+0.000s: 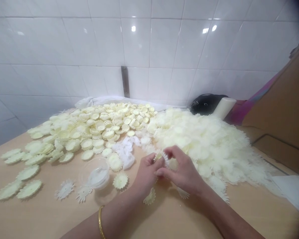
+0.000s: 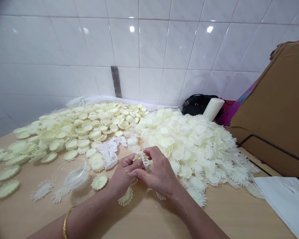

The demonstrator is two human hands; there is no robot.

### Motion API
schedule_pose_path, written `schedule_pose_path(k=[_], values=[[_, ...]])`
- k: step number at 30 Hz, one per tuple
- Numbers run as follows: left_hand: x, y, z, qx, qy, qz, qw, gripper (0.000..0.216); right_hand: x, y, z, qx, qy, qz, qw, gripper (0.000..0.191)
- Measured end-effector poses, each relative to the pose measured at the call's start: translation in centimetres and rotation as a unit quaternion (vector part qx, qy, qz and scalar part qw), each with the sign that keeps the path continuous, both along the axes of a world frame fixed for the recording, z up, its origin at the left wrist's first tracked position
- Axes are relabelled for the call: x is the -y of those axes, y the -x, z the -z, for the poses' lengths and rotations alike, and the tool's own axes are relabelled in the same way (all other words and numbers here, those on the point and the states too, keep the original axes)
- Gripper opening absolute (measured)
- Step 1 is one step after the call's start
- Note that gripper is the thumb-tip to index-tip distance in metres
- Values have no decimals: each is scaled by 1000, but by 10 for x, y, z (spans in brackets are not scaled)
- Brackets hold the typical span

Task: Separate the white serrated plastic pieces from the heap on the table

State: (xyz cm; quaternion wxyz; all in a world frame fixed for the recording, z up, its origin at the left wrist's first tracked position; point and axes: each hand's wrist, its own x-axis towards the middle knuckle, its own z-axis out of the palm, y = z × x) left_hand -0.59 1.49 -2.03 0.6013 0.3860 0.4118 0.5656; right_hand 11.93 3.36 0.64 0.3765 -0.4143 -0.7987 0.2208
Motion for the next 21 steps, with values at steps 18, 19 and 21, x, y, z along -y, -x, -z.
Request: schedule_pose_path(k=[18,19,21], values=[[45,-5,-19,-169,-38,-40,984,24,-1,-2,3,-58,-146,104,982,23],[50,-8,-20,-163,-33,-47,985,24,1,-1,2,-56,-160,103,980,23],[55,-12,-20,-157,-26,-63,985,25,4,2,1,-55,-178,102,977,24]])
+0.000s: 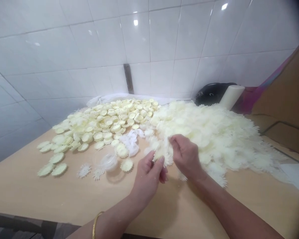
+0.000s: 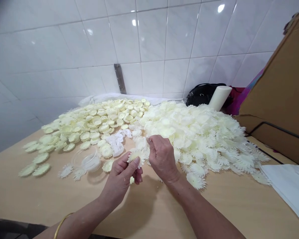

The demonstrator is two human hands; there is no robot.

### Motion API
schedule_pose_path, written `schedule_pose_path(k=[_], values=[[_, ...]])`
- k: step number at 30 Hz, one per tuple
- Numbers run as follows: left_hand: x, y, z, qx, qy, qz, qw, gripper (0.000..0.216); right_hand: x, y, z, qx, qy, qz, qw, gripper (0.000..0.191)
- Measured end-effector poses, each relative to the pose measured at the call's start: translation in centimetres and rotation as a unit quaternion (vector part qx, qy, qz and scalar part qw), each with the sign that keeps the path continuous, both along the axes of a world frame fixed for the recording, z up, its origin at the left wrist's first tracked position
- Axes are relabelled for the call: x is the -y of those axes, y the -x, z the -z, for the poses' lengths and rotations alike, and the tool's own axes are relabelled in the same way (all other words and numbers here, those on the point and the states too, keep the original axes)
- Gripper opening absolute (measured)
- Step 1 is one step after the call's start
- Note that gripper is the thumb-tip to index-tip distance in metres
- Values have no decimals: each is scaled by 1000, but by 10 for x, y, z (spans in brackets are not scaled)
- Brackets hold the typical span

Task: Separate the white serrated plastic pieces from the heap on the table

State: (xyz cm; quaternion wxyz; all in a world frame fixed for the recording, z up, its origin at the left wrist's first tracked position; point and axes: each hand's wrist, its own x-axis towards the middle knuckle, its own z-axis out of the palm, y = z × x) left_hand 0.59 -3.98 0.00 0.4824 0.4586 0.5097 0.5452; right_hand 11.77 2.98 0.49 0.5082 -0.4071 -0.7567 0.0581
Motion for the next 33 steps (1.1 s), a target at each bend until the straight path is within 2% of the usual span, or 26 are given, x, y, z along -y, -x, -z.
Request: schedule_pose_path(k=[3,7,8,10,11,15,18,21,23,26,30,33], values=[[0,-6,0,-5,-6,-18,1000,25,2,4,1,3,-4,6,1000,24],[7,-19,10,-19,0,-41,999,25,-9,-4,2,-9,42,17,999,25],[11,-22,15,-26,12,-33,999,25,-15,-9,2,-24,57,34,997,25],[19,-27,27,-49,8,-3,999,27,-29,-20,3,-81,54,124,988,23],[22,-27,33,-66,14,33,997,28,-34,-25,3,-82,43,157,983,23],[19,-17,45,-171,-6,67,983,26,-44,-32,7,-7,-19,150,988,18],[6,-4,41,-197,-24,80,977,24,-44,-32,10,31,-50,178,982,17],[-7,12,33,-168,-16,34,985,23,-47,-37,13,85,-61,220,970,15],[-17,25,29,-121,17,-2,992,21,-50,-40,14,116,-70,238,962,18],[-34,40,26,-109,39,-25,993,17,-53,-42,16,124,-85,251,956,18],[-53,37,27,-76,62,11,995,20,-47,-36,13,103,-92,225,964,14],[-60,22,30,-48,57,48,996,26,-38,-29,9,72,-102,162,979,14]])
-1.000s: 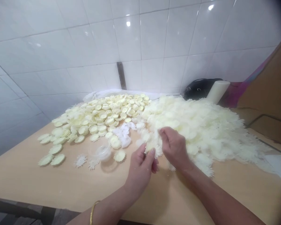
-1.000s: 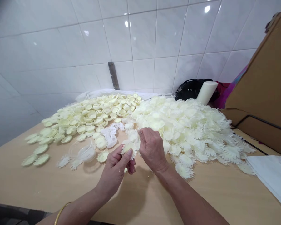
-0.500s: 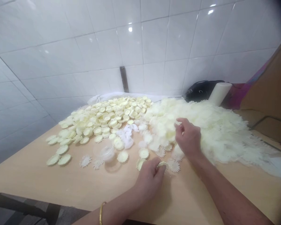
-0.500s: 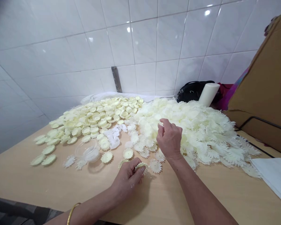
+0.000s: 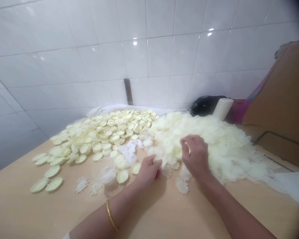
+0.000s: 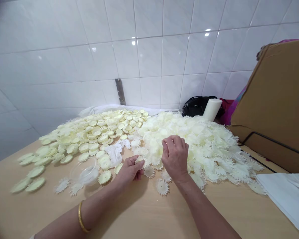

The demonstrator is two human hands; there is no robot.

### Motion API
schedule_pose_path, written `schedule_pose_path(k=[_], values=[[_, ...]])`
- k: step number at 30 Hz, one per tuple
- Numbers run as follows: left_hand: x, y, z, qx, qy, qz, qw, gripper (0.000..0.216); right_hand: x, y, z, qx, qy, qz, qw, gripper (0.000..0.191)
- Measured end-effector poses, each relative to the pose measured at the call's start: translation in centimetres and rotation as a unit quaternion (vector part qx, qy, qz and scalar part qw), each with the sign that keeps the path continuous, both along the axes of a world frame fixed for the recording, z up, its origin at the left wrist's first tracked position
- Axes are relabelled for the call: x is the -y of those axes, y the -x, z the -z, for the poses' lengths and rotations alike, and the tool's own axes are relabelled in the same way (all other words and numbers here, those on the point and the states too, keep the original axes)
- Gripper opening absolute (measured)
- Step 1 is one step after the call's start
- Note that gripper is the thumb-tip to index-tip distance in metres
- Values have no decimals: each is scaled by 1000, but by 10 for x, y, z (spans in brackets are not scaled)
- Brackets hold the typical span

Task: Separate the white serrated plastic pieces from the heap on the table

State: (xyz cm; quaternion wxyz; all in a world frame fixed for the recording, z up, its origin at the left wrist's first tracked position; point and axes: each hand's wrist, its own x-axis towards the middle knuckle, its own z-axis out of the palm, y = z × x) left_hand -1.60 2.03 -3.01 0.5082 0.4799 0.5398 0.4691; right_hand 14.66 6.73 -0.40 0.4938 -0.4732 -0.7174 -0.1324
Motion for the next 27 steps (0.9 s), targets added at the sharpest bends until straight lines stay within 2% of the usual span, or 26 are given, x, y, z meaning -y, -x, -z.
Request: schedule_pose_path(k=[4,7,10,15,19,23,27], values=[[-3,-10,3,28,-20,1,999,32,12,12,-3,-24,48,-139,989,17],[-4,-7,2,53,-16,-19,998,33,20,19,-4,-42,132,-247,959,17],[-3,-5,-2,77,4,-49,996,34,26,23,-4,-60,212,-315,923,16],[-2,-6,-13,123,65,-103,985,37,28,25,-6,-119,290,-332,890,8],[-8,-9,-19,140,69,-45,987,41,25,23,-7,-143,307,-346,875,8],[-13,-13,-16,183,48,-10,982,45,23,22,-8,-174,325,-329,869,10],[-9,-16,-13,196,55,-6,979,47,23,23,-10,-215,405,-377,805,17]])
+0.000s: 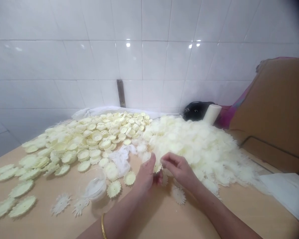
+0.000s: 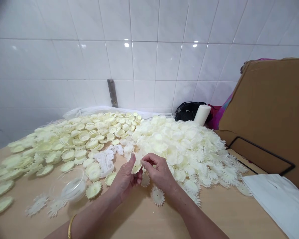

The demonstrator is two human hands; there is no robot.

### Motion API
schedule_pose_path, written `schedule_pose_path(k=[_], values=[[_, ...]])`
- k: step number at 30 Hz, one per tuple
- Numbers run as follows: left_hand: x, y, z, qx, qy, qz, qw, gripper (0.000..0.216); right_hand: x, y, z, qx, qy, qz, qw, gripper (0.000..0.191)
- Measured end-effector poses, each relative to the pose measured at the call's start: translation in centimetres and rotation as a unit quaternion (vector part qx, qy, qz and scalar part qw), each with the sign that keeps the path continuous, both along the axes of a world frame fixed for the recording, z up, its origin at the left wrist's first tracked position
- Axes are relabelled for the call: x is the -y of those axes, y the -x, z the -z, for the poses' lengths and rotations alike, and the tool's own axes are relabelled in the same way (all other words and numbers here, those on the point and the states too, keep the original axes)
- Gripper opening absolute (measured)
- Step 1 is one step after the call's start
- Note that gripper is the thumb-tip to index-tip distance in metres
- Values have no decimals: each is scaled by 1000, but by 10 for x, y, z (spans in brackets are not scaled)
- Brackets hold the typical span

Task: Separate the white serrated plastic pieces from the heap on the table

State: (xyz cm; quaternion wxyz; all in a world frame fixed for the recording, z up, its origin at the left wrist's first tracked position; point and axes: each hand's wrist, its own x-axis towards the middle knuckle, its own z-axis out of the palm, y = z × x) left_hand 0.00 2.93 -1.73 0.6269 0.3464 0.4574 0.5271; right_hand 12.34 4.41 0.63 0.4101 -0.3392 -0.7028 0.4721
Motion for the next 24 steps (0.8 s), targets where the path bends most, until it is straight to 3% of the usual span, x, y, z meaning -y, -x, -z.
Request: schedule_pose_path(k=[7,12,17,24], values=[[5,4,-7,5,-39,18,999,39,-2,-2,-1,23,-10,13,1000,20],[7,6,-4,-120,-100,-40,987,29,-2,-4,-3,37,-50,59,996,23],[8,8,1,-192,-150,-56,968,30,-4,-2,3,45,-27,60,997,23],[12,-2,4,-205,-162,-5,965,30,-2,-2,3,32,-83,247,965,29]])
